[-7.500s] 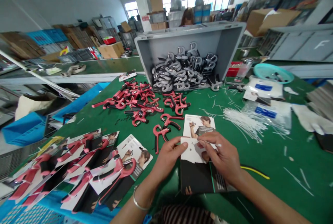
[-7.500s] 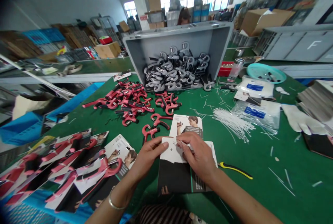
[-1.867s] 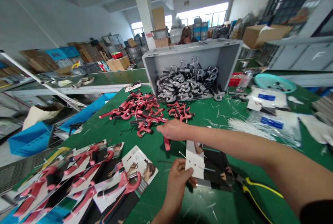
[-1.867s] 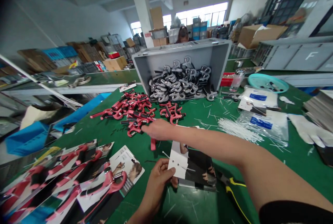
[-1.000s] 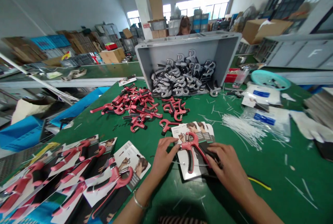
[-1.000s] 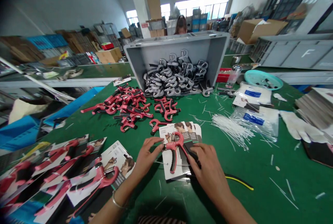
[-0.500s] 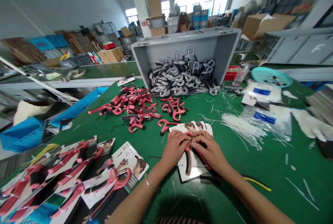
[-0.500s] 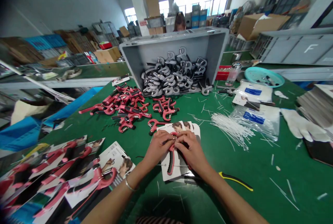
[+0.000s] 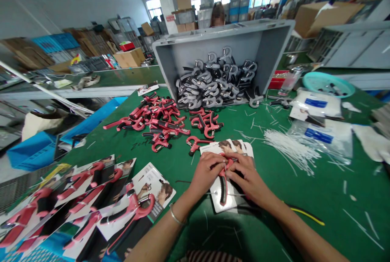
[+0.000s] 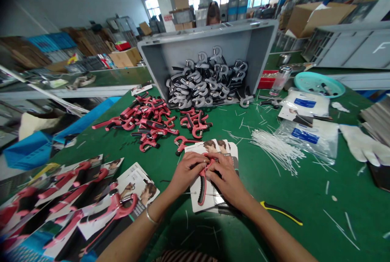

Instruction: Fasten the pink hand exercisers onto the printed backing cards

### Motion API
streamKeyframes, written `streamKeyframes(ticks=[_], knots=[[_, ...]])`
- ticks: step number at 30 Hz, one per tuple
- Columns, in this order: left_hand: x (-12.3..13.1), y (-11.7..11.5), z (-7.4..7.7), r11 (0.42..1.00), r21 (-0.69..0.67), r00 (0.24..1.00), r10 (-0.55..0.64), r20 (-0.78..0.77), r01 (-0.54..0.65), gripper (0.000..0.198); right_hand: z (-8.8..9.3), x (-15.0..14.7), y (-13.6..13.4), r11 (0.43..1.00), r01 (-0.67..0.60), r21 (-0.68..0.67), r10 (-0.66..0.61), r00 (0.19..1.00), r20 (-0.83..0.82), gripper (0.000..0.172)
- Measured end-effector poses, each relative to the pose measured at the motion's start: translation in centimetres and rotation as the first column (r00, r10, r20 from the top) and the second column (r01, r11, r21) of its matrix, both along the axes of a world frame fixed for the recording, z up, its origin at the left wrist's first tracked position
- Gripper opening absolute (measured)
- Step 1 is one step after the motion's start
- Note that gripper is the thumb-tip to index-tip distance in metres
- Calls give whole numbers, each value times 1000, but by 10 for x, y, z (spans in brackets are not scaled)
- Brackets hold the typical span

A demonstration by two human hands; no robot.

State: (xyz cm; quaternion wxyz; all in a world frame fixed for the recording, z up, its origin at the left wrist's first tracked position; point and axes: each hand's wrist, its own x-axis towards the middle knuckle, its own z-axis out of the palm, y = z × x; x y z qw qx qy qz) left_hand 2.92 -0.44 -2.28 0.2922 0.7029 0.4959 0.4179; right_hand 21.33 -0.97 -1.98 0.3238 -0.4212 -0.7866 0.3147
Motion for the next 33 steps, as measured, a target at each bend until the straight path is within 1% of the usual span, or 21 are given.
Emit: streamKeyframes(ticks=[9,14,17,19,20,21,23,25,26,27,29,31,33], knots=[[1,-2,-3,999,37,1000,-8,1,8,16,0,-1,1,1000,-18,-9,18,1000,-22,15],[-1,-6,-6,998,58,999,-21,-43,24,16,0,-1,1,1000,-19,-16,18,999,-44,16],[-6,-9,1,992,62,989,-103,-107,110,18,-3,-2,2,1000,25,-1,-25,997,-68,16],[-9,-9,9,987,16,984,-156,-89,158,18,-4,-2,3,999,49,8,-48,996,-73,17],[-11,-9,14,988,-9,985,-157,-66,157,17,-5,-3,4,999,48,9,-48,997,-68,18],[-11,-9,18,990,-28,989,-139,-54,137,17,-6,-3,4,999,47,9,-46,997,-63,18],[-8,-9,26,998,-22,995,-52,-91,50,16,-7,-5,4,998,57,17,-56,997,-56,15],[-1,-13,32,998,41,982,49,-182,-42,15,-7,-6,4,995,90,33,-88,994,-61,11],[3,-17,33,995,82,971,75,-226,-58,15,-8,-7,4,993,110,43,-107,992,-69,12],[8,-23,33,991,123,961,84,-265,-53,15,-8,-8,4,991,125,51,-121,990,-77,15],[17,-35,29,982,186,942,54,-332,9,16,-9,-9,3,988,143,56,-137,986,-90,17],[24,-49,18,974,207,911,2,-412,91,19,-10,-11,3,987,152,52,-147,985,-94,16],[28,-61,5,967,199,868,-41,-494,159,21,-12,-13,4,987,155,49,-150,985,-88,14]])
